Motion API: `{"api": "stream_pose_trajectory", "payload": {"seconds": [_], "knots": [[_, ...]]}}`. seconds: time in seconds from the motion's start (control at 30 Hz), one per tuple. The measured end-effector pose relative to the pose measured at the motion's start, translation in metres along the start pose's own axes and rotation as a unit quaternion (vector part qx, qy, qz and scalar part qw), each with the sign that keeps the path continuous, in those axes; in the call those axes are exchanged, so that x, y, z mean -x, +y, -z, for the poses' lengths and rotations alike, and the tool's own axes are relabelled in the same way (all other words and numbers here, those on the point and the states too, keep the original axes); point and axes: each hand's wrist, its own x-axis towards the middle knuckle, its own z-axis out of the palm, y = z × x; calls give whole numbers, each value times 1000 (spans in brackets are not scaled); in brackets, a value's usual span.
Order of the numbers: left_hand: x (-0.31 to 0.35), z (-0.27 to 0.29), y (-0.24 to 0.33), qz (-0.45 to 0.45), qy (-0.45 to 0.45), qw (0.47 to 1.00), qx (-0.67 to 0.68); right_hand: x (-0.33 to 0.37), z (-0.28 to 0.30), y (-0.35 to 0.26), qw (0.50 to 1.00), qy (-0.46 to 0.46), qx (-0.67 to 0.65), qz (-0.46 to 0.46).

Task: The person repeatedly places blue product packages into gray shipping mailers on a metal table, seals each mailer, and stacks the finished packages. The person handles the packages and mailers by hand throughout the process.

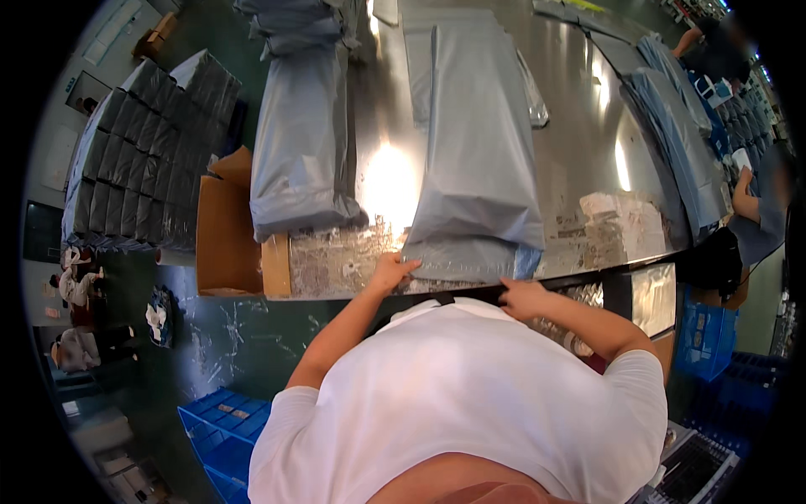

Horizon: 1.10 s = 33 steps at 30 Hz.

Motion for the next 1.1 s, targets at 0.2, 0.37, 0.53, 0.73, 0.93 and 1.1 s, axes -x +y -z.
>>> {"api": "stream_pose_trajectory", "payload": {"seconds": [0.2, 0.37, 0.53, 0.73, 0.93, 1.1], "knots": [[12, 10, 13, 6, -100, 993, 64, -83, 53, -76, 839, 449, -291, 99], [15, 11, 22, 20, -159, 984, 84, -151, 23, -99, 754, 436, -487, 70], [16, 15, 16, 19, -139, 989, 56, -69, -5, -54, 669, 412, -619, -1], [15, 2, 15, -36, -148, 988, 25, -114, 30, -108, 734, 459, -491, 99], [19, 23, 14, -13, -130, 990, 46, -24, -24, -35, 772, 448, -448, -37], [21, 52, 12, 51, -151, 987, -35, 89, -212, 43, 926, -346, -65, -140]]}}
